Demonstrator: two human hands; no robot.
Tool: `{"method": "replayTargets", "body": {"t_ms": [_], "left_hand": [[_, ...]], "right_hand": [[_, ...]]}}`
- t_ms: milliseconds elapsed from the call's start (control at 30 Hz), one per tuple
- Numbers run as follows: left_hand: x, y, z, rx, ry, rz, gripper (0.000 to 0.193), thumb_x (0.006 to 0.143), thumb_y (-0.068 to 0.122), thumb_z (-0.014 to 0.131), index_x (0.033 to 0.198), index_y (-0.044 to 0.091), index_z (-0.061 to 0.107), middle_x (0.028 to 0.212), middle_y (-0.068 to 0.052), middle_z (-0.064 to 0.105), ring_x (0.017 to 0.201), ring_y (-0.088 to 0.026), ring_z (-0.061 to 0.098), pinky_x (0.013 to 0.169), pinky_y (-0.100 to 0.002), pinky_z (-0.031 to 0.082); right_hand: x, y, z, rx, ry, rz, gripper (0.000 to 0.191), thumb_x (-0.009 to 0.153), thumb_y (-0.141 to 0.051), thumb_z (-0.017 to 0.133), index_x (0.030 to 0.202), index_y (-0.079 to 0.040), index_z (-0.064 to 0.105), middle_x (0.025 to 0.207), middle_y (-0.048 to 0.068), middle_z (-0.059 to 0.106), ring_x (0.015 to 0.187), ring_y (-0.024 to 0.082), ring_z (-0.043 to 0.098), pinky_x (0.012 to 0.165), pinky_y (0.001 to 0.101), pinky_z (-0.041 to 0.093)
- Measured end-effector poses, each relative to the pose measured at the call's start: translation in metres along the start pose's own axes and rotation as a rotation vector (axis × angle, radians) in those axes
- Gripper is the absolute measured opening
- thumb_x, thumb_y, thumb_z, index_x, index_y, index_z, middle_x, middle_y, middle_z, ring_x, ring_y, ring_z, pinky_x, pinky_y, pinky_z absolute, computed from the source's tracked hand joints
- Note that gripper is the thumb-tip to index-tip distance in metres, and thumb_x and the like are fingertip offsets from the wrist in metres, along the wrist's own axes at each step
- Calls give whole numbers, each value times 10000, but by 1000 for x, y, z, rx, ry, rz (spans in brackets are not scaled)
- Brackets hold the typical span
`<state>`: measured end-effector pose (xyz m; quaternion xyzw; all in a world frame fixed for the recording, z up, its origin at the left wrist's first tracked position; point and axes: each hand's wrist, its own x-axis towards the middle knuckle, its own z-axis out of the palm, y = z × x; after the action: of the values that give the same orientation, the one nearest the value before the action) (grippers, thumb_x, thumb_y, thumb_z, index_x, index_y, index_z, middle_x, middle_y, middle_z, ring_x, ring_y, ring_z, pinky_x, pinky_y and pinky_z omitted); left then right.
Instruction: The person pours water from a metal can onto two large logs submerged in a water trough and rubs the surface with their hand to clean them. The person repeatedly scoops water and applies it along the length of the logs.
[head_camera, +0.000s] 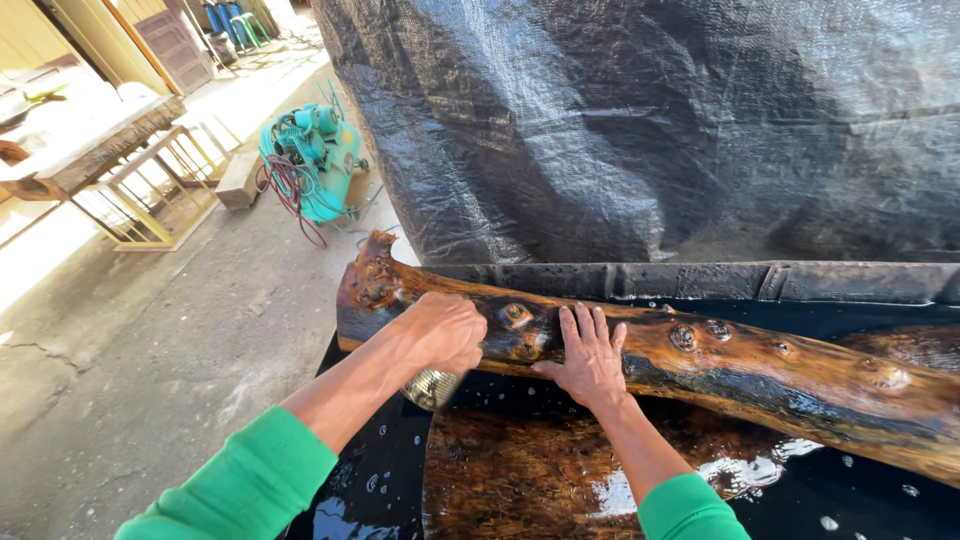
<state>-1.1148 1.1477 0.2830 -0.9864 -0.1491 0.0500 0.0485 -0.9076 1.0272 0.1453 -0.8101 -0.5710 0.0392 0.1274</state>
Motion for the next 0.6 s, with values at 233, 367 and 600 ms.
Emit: {"method": "replayTargets", "body": {"t_ms": [233, 367, 600], "left_hand": [[37, -12, 1, 96, -85, 32, 197, 626, 238, 695, 542, 69, 636, 632, -159, 674, 654, -356, 688, 596, -469, 531], [55, 7, -7, 114, -107, 69, 153, 632, 224, 705, 597, 76, 688, 686, -148, 705, 692, -342, 710, 621, -462, 551], [86, 58, -11, 204, -227, 122, 117, 651, 166, 686, 696, 85, 757, 757, -111, 750, 708, -264, 754, 627, -429, 582]], "right_hand": [[7, 11, 18, 17, 58, -49, 1011, 818, -564, 749, 1583, -151, 233, 1641, 147, 201, 1511, 403, 143, 1158, 712, 152], [5, 18, 20, 44, 79, -72, 951, 841, -499, 745, 1581, -158, 255, 1650, 119, 225, 1532, 372, 172, 1182, 688, 156], [0, 30, 9, 183, 59, -106, 896, 856, -337, 771, 1571, -138, 269, 1668, 68, 221, 1558, 313, 144, 1236, 594, 125]]}}
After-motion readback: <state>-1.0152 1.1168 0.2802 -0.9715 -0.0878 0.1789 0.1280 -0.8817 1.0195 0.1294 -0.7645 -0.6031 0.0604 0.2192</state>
